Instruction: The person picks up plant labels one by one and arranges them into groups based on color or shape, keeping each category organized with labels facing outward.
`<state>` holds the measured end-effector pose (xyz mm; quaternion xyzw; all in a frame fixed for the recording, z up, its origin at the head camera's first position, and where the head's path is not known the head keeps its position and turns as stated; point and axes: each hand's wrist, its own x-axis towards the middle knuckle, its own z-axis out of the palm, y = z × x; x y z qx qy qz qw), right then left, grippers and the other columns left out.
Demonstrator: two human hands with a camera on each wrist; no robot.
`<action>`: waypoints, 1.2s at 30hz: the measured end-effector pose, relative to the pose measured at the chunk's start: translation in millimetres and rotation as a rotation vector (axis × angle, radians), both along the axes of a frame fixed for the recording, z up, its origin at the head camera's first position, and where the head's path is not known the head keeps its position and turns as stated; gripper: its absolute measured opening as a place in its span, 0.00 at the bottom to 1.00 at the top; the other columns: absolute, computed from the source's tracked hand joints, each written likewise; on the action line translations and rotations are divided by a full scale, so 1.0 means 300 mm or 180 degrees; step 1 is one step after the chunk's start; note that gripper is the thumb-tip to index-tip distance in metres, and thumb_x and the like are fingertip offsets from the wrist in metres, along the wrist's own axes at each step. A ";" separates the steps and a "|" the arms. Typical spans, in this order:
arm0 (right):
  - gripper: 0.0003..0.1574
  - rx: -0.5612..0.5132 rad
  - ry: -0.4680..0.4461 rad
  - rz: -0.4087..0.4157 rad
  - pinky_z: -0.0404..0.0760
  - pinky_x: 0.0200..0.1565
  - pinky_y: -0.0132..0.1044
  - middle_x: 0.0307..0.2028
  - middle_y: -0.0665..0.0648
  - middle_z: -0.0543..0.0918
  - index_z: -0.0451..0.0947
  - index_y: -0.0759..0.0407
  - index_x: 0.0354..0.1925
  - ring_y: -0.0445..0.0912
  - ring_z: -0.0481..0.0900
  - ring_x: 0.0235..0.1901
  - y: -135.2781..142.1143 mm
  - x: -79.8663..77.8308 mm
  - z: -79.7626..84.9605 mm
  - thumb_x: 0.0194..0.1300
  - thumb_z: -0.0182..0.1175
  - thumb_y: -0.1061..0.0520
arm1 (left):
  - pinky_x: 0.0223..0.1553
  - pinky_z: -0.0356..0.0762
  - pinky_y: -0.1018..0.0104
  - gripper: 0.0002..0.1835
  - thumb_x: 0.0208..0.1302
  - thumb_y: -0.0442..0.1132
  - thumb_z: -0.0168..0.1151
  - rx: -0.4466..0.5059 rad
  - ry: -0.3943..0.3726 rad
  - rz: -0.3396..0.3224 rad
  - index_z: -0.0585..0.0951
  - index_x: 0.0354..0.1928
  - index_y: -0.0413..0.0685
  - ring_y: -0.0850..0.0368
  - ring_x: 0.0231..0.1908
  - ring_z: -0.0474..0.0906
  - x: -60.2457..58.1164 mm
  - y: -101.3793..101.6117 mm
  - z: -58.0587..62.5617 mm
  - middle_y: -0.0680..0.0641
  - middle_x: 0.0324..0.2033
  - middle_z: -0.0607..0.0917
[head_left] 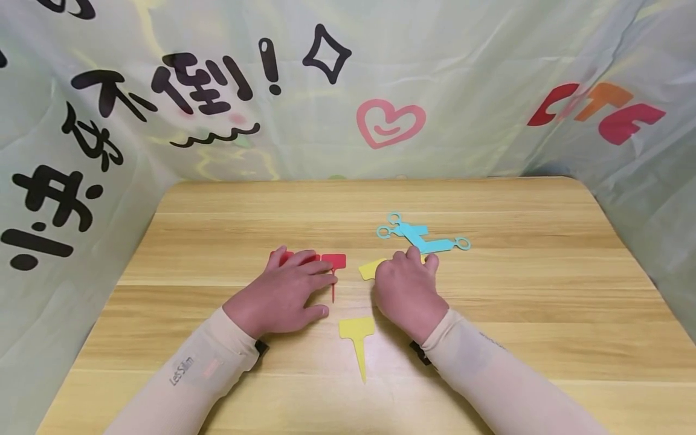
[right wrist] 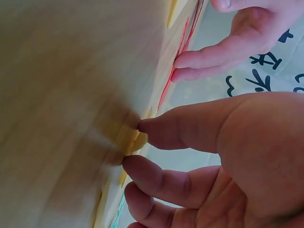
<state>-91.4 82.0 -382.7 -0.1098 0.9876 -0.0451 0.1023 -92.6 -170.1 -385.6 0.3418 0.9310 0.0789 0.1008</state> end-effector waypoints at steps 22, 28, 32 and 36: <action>0.25 0.0025 0.0332 0.0174 0.65 0.49 0.63 0.22 0.54 0.69 0.68 0.50 0.12 0.55 0.65 0.32 0.065 0.132 0.019 0.64 0.59 0.63 | 0.77 0.45 0.22 0.29 0.77 0.58 0.65 0.0000 -0.0050 0.0033 0.83 0.75 0.61 0.43 0.82 0.62 -0.001 0.004 0.002 0.54 0.78 0.77; 0.26 0.0138 0.0476 0.0255 0.67 0.48 0.63 0.21 0.53 0.67 0.67 0.50 0.12 0.54 0.64 0.32 0.086 0.200 0.013 0.65 0.60 0.62 | 0.77 0.46 0.22 0.29 0.77 0.57 0.65 0.0026 -0.0032 0.0012 0.83 0.75 0.60 0.43 0.81 0.63 -0.001 0.006 0.000 0.53 0.76 0.78; 0.26 0.0131 0.0488 0.0238 0.67 0.50 0.64 0.22 0.52 0.66 0.66 0.50 0.11 0.55 0.65 0.34 0.099 0.226 0.008 0.64 0.59 0.63 | 0.77 0.46 0.22 0.28 0.77 0.57 0.65 0.0020 -0.0034 0.0016 0.83 0.74 0.60 0.43 0.81 0.63 -0.001 0.007 0.000 0.53 0.76 0.78; 0.26 0.0053 0.0542 0.0223 0.67 0.51 0.67 0.22 0.52 0.65 0.65 0.49 0.11 0.55 0.65 0.33 0.108 0.251 0.003 0.62 0.59 0.63 | 0.77 0.46 0.22 0.29 0.77 0.57 0.65 0.0021 -0.0045 0.0026 0.83 0.75 0.59 0.43 0.81 0.63 -0.002 0.008 0.001 0.53 0.76 0.78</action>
